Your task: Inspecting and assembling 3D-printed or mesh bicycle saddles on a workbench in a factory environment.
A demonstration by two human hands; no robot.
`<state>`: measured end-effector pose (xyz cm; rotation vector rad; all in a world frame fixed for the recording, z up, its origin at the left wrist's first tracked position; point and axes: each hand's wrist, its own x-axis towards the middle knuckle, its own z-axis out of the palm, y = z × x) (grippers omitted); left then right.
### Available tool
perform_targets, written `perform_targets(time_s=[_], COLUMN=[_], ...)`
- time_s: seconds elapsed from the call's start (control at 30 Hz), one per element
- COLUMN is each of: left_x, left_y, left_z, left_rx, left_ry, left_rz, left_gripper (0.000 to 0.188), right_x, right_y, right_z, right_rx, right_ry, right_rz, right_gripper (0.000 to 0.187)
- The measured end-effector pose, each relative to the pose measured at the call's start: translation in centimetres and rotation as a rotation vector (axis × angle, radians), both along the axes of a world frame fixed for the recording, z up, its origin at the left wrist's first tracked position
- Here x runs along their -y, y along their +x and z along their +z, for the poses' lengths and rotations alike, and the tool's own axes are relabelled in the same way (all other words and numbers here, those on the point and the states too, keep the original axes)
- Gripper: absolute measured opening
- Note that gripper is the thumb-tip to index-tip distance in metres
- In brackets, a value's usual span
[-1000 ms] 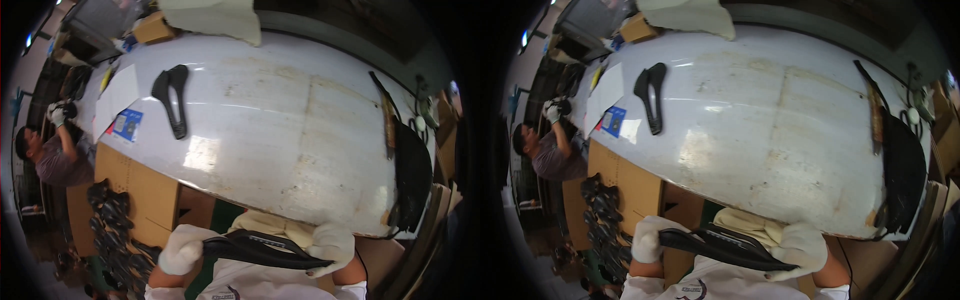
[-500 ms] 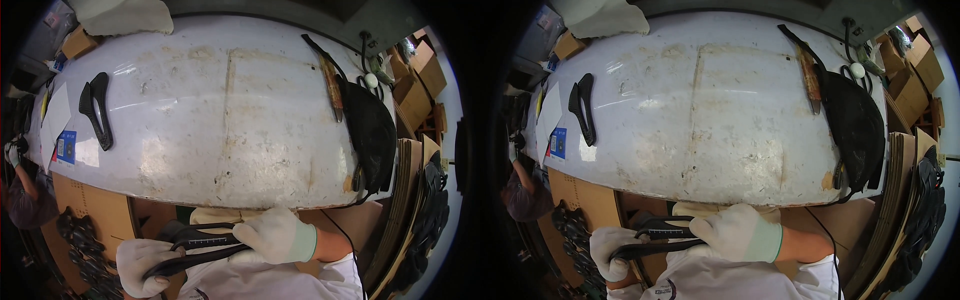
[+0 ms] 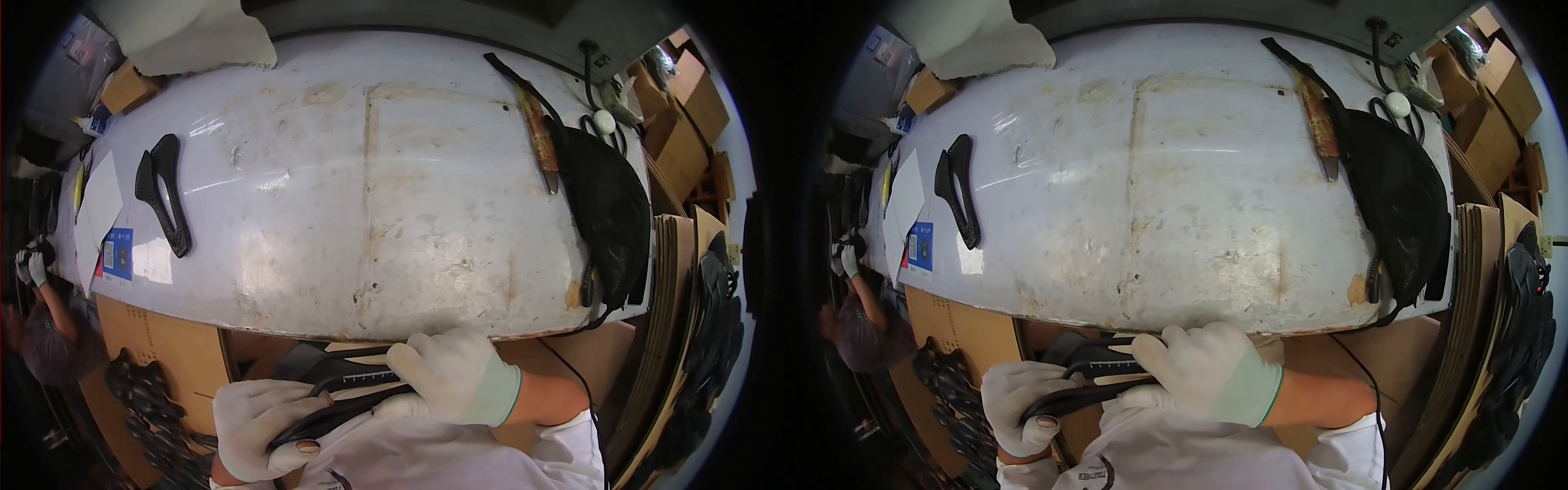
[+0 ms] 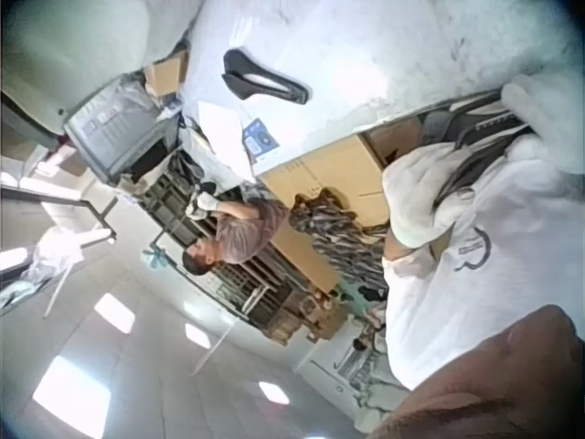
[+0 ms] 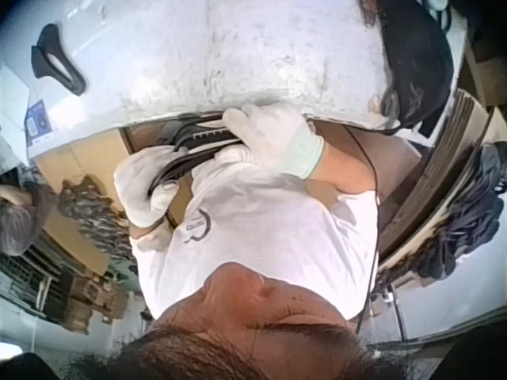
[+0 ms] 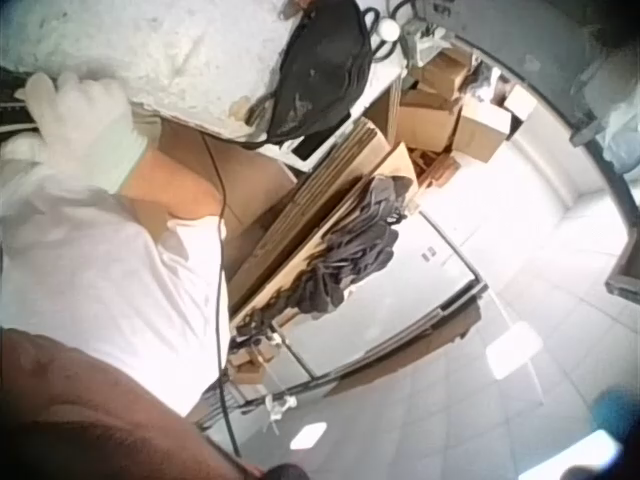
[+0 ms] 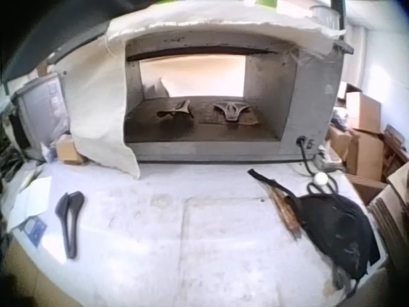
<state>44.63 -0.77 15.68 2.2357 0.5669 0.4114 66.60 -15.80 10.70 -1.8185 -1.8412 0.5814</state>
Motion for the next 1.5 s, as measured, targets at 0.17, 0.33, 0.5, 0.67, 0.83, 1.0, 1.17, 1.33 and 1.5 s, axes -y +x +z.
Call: perform_targets(time_s=[0.17,0.33,0.5,0.67,0.83,1.0,1.17,1.33,1.5], left_x=[-0.4,-2.4,-3.7,-0.5,-0.4,-0.7,-2.0,-1.2,-1.0], left_y=[0.2,2.3,4.2,4.2,4.0,3.4,3.1,4.0,3.9], left_z=[0.4,-0.2,-2.5,-3.8,-3.7,-4.2,-3.8,-2.6,-2.7], left_rx=[0.051,0.057,0.160,0.196,0.271,0.325,0.302,0.211,0.186], left_ry=[0.007,0.033,-0.013,-0.258,-0.467,-0.577,-0.663,-0.503,-0.508], left_rz=[-0.042,-0.264,-0.387,0.020,0.087,0.089,0.022,0.070,0.121], left_gripper=[0.069,0.053,0.057,0.036,0.026,0.023,0.026,0.029,0.027], right_x=[0.3,0.4,1.0,0.9,1.0,0.4,-0.1,-0.2,-0.3], right_y=[0.1,0.7,2.2,2.2,0.7,0.4,0.8,0.8,0.7], right_z=[0.6,1.2,1.6,2.2,3.0,4.3,4.2,4.6,4.4], right_rx=[0.016,0.044,0.281,0.407,0.408,0.459,0.474,0.497,0.494], right_ry=[0.057,0.048,0.092,0.031,-0.033,-0.112,-0.038,-0.073,-0.053], right_rz=[-0.031,-0.159,-0.256,-0.364,-0.410,-0.378,-0.340,-0.341,-0.353], right_gripper=[0.059,0.061,0.063,0.063,0.065,0.065,0.064,0.066,0.069])
